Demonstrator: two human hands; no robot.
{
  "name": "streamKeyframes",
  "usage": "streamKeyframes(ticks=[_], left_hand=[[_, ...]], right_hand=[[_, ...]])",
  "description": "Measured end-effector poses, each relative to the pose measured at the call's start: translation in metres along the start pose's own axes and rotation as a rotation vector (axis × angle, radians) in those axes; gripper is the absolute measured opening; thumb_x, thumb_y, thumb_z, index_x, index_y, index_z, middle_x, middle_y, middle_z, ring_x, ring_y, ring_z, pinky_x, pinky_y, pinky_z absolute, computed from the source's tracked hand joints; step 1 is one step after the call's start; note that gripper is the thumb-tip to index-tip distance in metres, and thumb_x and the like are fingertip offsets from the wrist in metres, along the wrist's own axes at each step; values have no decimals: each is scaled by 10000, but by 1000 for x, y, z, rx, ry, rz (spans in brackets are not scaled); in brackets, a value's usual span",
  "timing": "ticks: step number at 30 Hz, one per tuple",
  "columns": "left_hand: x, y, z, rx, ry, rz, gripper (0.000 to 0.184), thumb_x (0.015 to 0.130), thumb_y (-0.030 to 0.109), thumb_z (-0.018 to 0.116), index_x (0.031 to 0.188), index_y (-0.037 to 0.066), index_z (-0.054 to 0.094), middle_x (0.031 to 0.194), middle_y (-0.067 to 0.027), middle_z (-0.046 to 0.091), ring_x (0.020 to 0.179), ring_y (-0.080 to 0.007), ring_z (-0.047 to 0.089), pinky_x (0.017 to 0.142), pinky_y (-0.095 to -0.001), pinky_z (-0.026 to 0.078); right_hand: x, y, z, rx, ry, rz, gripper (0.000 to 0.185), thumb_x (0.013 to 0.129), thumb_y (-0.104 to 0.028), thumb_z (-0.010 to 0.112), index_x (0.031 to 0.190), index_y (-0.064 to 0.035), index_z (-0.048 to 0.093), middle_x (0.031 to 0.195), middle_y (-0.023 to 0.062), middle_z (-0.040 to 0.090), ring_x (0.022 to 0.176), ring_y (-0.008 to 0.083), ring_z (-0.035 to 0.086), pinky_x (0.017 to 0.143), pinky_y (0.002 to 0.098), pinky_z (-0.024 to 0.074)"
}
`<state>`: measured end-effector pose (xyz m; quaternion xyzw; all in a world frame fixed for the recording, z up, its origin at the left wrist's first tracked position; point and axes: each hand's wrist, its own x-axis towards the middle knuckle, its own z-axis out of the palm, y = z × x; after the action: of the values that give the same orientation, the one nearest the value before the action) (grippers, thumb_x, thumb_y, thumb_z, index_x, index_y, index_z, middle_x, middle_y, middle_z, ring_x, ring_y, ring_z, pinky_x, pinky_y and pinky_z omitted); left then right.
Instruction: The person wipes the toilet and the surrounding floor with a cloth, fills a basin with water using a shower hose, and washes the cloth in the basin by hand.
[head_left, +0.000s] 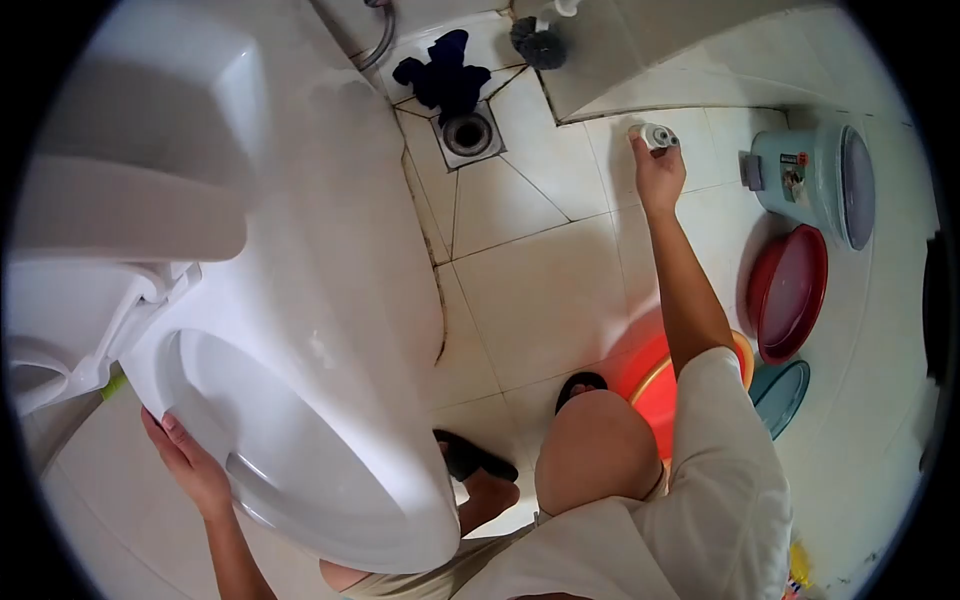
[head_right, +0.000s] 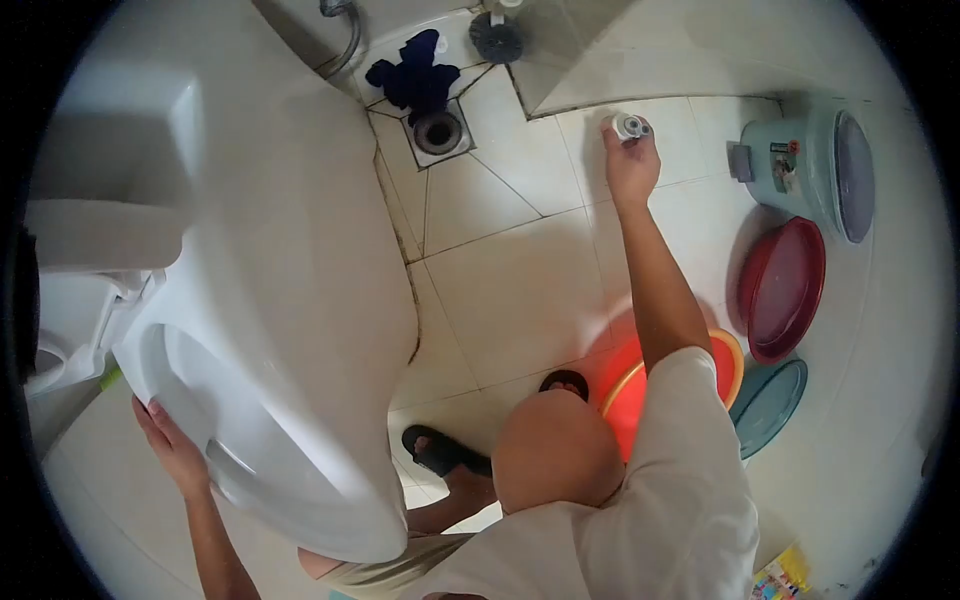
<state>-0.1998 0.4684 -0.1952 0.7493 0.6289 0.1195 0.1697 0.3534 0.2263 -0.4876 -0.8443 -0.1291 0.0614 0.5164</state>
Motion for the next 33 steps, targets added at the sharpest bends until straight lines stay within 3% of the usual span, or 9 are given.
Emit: streamKeyframes(ticks=[5,9,11,13,17,23,30,31,33], left_hand=[[-1,-6,-1,34,11,11,593,1042,418,302,1418,-41,313,1367,-212,446,1236,-306,453,1043,-361,346],[1,6,1,1,-15,21,578,1044,403,304,1411,-44,315,1352,-208,454,1218,-303,462,1034,-353,350],[1,3,0,13,6,17,572,1045,395,308,1410,-45,315,1347,-206,457,1213,-301,465,1032,-352,351],[-1,4,-1,31,11,12,565,1045,388,311,1408,-45,314,1342,-204,459,1209,-299,468,1031,-350,352],[-1,9,-1,3,-7,26,556,1045,375,317,1407,-47,314,1341,-203,460,1213,-292,465,1031,-350,353],[-2,5,-2,36,6,9,552,1045,365,316,1412,-47,309,1350,-200,456,1226,-294,456,1037,-351,346],[-1,9,0,6,-16,27,550,1044,359,325,1417,-45,305,1374,-199,441,1237,-295,451,1044,-344,335],[-2,7,1,0,-17,27,550,1044,359,325,1417,-45,305,1374,-199,441,1237,-295,451,1044,-344,335],[1,2,-3,-26,-26,14,558,1045,359,325,1418,-55,299,1375,-206,438,1238,-297,449,1046,-345,334]], right_hand=[[4,7,5,-358,52,122,550,792,-290,768,1190,16,541,874,82,694,774,146,611,733,287,487],[-47,-28,2,-309,20,249,493,837,-256,715,1226,-15,530,1001,101,696,803,186,643,758,300,496],[-77,-26,24,-150,-377,-124,453,869,-223,661,1261,-42,522,1111,152,654,945,258,651,829,348,505],[-67,-71,69,-279,-415,-627,466,868,-183,638,1296,-54,504,1250,186,577,1077,350,588,934,431,465],[-21,-80,240,-382,-435,-762,465,877,-181,578,1326,-83,508,1396,190,463,1314,401,396,1078,456,327],[-14,-94,301,-505,-585,-1017,485,849,-167,530,1332,-123,518,1429,96,461,1353,342,371,1085,502,315],[51,-73,266,-828,-416,-617,496,900,-131,453,1397,-131,445,1515,61,332,1393,307,301,1129,436,286],[46,-76,260,-750,-304,-387,501,908,-127,441,1408,-91,418,1528,83,301,1404,301,277,1143,444,271],[56,-63,268,-756,-104,-423,520,896,-117,459,1405,-30,395,1519,126,305,1396,309,290,1133,480,275]])
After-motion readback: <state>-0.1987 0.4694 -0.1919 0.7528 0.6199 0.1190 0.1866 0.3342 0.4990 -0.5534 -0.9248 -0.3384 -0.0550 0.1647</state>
